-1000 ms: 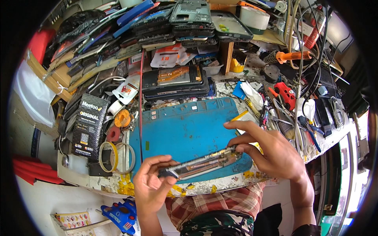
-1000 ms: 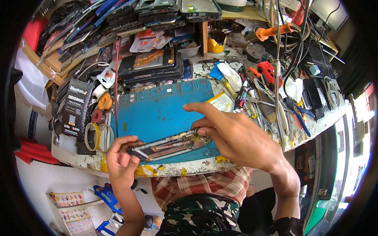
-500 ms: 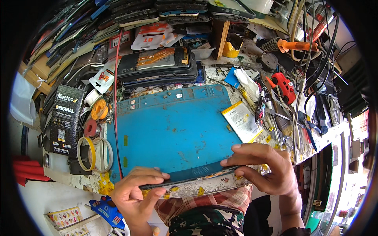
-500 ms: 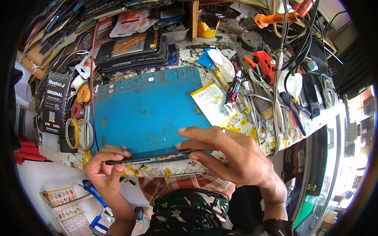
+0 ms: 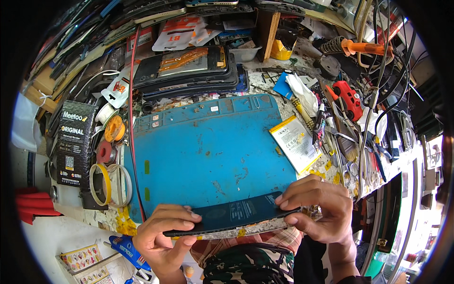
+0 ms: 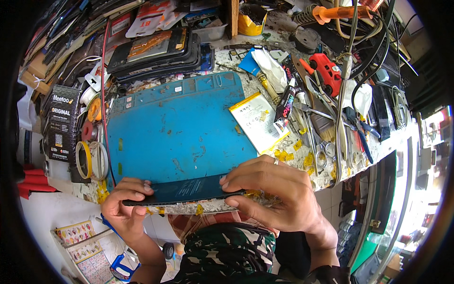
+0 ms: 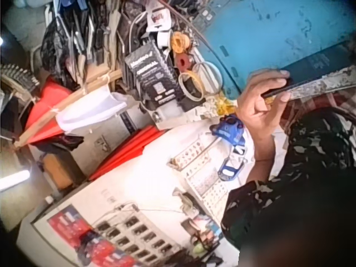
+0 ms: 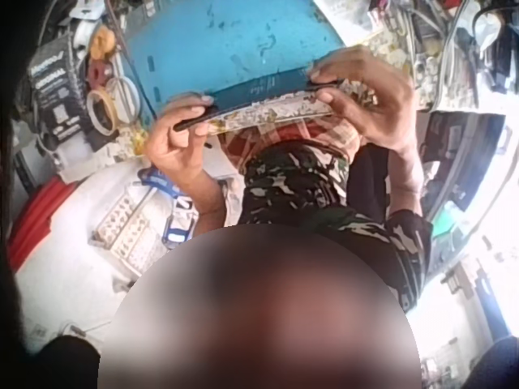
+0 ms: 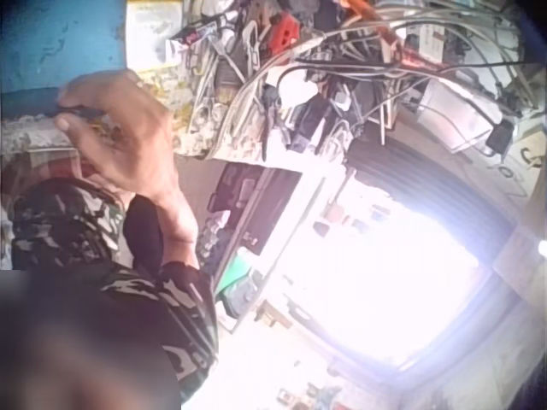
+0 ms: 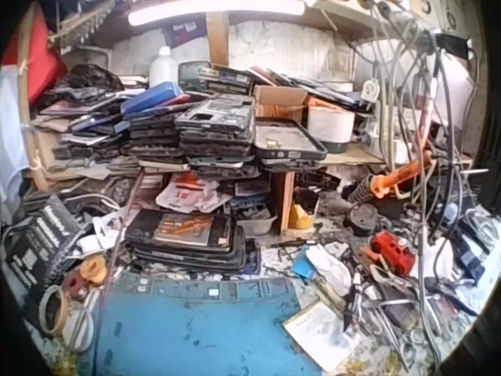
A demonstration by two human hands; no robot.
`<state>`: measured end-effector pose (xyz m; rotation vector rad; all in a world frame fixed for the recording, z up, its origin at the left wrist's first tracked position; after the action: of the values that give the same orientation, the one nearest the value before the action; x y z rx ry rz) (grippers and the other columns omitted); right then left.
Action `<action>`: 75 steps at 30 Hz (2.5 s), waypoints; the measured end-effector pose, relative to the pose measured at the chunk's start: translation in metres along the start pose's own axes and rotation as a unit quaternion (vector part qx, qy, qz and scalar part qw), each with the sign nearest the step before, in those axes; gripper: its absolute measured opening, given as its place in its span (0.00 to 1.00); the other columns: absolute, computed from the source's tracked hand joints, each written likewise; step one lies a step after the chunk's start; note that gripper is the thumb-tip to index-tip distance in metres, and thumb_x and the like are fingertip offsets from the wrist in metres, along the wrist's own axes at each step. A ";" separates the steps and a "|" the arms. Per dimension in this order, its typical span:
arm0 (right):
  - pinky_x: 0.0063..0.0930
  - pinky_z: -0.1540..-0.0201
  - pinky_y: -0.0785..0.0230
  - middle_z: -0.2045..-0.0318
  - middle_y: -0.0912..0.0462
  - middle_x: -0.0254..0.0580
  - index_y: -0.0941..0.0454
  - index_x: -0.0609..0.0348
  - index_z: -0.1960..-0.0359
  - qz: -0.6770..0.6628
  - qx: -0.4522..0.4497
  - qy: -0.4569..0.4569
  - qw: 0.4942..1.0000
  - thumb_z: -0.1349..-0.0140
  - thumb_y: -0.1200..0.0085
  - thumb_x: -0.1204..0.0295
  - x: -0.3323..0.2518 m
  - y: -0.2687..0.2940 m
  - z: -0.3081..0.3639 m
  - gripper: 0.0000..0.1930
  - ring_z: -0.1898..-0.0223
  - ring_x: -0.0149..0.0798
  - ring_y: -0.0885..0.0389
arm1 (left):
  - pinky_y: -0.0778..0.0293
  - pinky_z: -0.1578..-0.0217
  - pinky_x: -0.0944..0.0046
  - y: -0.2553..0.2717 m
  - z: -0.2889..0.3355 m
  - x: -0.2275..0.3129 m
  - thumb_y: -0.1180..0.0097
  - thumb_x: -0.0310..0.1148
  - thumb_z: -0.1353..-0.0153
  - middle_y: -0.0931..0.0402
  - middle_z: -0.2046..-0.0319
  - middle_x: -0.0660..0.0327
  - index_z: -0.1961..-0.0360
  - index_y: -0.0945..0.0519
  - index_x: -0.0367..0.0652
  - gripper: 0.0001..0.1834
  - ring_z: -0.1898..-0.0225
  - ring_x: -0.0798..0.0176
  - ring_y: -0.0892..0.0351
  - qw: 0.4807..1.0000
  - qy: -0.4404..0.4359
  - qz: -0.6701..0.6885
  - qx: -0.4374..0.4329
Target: The person removes a phone battery from its packaging, writes on the yellow backing with a marker, and then installs the battery into a disassembled smartphone on a cluttered workbench. The person handles the battery, phone chassis, and marker throughout the process.
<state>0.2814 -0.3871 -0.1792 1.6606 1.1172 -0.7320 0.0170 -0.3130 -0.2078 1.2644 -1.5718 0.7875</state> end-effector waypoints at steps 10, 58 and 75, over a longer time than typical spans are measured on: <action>0.33 0.59 0.22 0.65 0.13 0.47 0.16 0.67 0.63 -0.029 0.028 0.037 0.999 0.48 0.32 0.80 0.007 -0.007 0.005 0.10 0.60 0.43 0.14 | 0.23 0.59 0.54 -0.001 0.007 -0.005 0.30 0.39 0.45 0.18 0.72 0.52 0.69 0.22 0.39 0.16 0.65 0.55 0.20 0.998 -0.046 -0.047 -0.007; 0.30 0.60 0.22 0.64 0.14 0.43 0.14 0.63 0.66 -0.071 -0.002 0.029 0.997 0.52 0.28 0.77 0.005 -0.030 -0.006 0.11 0.62 0.41 0.16 | 0.22 0.62 0.56 0.000 0.010 -0.008 0.29 0.43 0.47 0.18 0.74 0.57 0.74 0.20 0.41 0.17 0.67 0.58 0.21 0.996 -0.063 -0.062 -0.007; 0.26 0.59 0.28 0.66 0.14 0.33 0.14 0.55 0.66 0.016 0.000 0.060 0.998 0.50 0.28 0.74 -0.003 -0.038 -0.010 0.10 0.64 0.35 0.15 | 0.21 0.61 0.55 0.001 0.010 -0.007 0.29 0.42 0.47 0.16 0.72 0.57 0.73 0.19 0.41 0.15 0.66 0.58 0.20 0.995 -0.071 -0.073 -0.020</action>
<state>0.2454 -0.3746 -0.1874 1.7362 1.1725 -0.6184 0.0133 -0.3191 -0.2174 1.4142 -1.5784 0.5808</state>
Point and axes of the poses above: each hand's wrist, its own z-axis away from the middle knuckle, its own y-axis out of the back of the hand, x = y × z, the point moved 1 cm from there along -z, towards the middle knuckle
